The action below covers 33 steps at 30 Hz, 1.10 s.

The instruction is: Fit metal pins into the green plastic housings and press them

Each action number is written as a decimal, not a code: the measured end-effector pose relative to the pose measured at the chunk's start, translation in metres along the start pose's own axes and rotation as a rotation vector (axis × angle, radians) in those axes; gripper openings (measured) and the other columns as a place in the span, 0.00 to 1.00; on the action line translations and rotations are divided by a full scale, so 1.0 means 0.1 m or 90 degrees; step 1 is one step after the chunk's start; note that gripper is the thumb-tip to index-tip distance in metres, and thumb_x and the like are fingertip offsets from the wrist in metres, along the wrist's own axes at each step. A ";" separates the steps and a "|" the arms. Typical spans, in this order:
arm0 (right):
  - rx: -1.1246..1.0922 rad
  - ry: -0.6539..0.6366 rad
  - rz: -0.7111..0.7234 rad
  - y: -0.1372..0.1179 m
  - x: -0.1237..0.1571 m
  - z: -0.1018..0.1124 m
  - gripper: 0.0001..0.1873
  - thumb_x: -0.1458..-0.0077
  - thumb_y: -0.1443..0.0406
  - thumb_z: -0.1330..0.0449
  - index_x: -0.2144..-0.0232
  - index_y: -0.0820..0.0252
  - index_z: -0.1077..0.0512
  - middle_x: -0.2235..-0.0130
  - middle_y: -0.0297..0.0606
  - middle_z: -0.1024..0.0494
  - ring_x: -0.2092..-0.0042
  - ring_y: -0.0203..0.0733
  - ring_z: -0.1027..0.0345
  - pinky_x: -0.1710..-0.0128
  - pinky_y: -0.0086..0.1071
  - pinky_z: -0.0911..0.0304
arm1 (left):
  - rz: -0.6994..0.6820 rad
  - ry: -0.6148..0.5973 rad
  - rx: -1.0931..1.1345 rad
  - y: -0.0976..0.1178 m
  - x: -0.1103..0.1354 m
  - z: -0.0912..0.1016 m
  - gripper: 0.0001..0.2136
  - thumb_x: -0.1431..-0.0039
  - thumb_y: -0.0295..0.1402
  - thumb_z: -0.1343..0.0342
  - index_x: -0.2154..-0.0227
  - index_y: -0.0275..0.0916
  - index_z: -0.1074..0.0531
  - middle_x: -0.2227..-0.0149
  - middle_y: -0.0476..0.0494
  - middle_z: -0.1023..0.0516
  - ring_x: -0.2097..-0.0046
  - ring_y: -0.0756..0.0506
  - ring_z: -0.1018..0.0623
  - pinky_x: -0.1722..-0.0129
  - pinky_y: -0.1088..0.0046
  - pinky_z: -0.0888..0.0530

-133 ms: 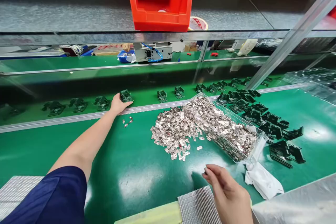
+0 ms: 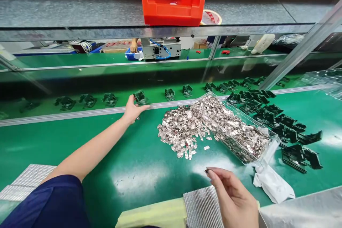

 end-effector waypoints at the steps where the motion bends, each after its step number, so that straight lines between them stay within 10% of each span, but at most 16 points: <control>1: -0.019 0.013 0.001 -0.09 0.05 -0.06 0.15 0.51 0.53 0.33 0.69 0.57 0.23 0.68 0.39 0.21 0.68 0.42 0.25 0.69 0.24 0.29 | 0.005 -0.033 0.044 0.08 0.28 -0.12 0.30 0.60 0.34 0.29 0.54 0.37 0.37 0.52 0.39 0.26 0.54 0.42 0.21 0.53 0.64 0.23; 6: -0.157 -0.042 -0.044 -0.37 0.30 -0.39 0.09 0.46 0.57 0.34 0.68 0.57 0.23 0.73 0.36 0.23 0.71 0.39 0.29 0.71 0.27 0.32 | 0.139 -0.299 0.391 0.52 1.71 -0.49 0.26 0.59 0.30 0.29 0.57 0.39 0.36 0.53 0.43 0.25 0.52 0.44 0.22 0.54 0.71 0.22; 9: -0.176 -0.029 0.002 -0.39 0.42 -0.44 0.06 0.44 0.60 0.36 0.68 0.55 0.24 0.66 0.38 0.24 0.62 0.42 0.29 0.61 0.32 0.33 | 0.186 -0.368 0.443 0.68 2.14 -0.52 0.26 0.55 0.27 0.31 0.55 0.40 0.36 0.55 0.45 0.24 0.54 0.46 0.22 0.56 0.73 0.22; 16: -0.042 -0.024 0.076 -0.34 0.55 -0.50 0.03 0.42 0.63 0.39 0.68 0.54 0.25 0.49 0.42 0.32 0.45 0.50 0.38 0.46 0.45 0.44 | 0.133 -0.418 0.468 0.74 2.40 -0.59 0.24 0.56 0.23 0.32 0.57 0.42 0.35 0.64 0.52 0.25 0.66 0.54 0.23 0.68 0.84 0.25; 33: -0.070 0.001 0.026 -0.34 0.63 -0.59 0.07 0.42 0.63 0.39 0.71 0.58 0.26 0.54 0.43 0.31 0.49 0.48 0.36 0.52 0.40 0.39 | 0.086 -0.521 0.438 0.62 2.56 -0.53 0.23 0.44 0.22 0.43 0.48 0.48 0.37 0.57 0.49 0.26 0.58 0.51 0.22 0.55 0.77 0.24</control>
Point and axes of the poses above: each hand's wrist, its own x-axis away from the middle knuckle, its own z-axis out of the back of the hand, y = z × x, the point moved 4 cm from there along -x, towards the middle knuckle
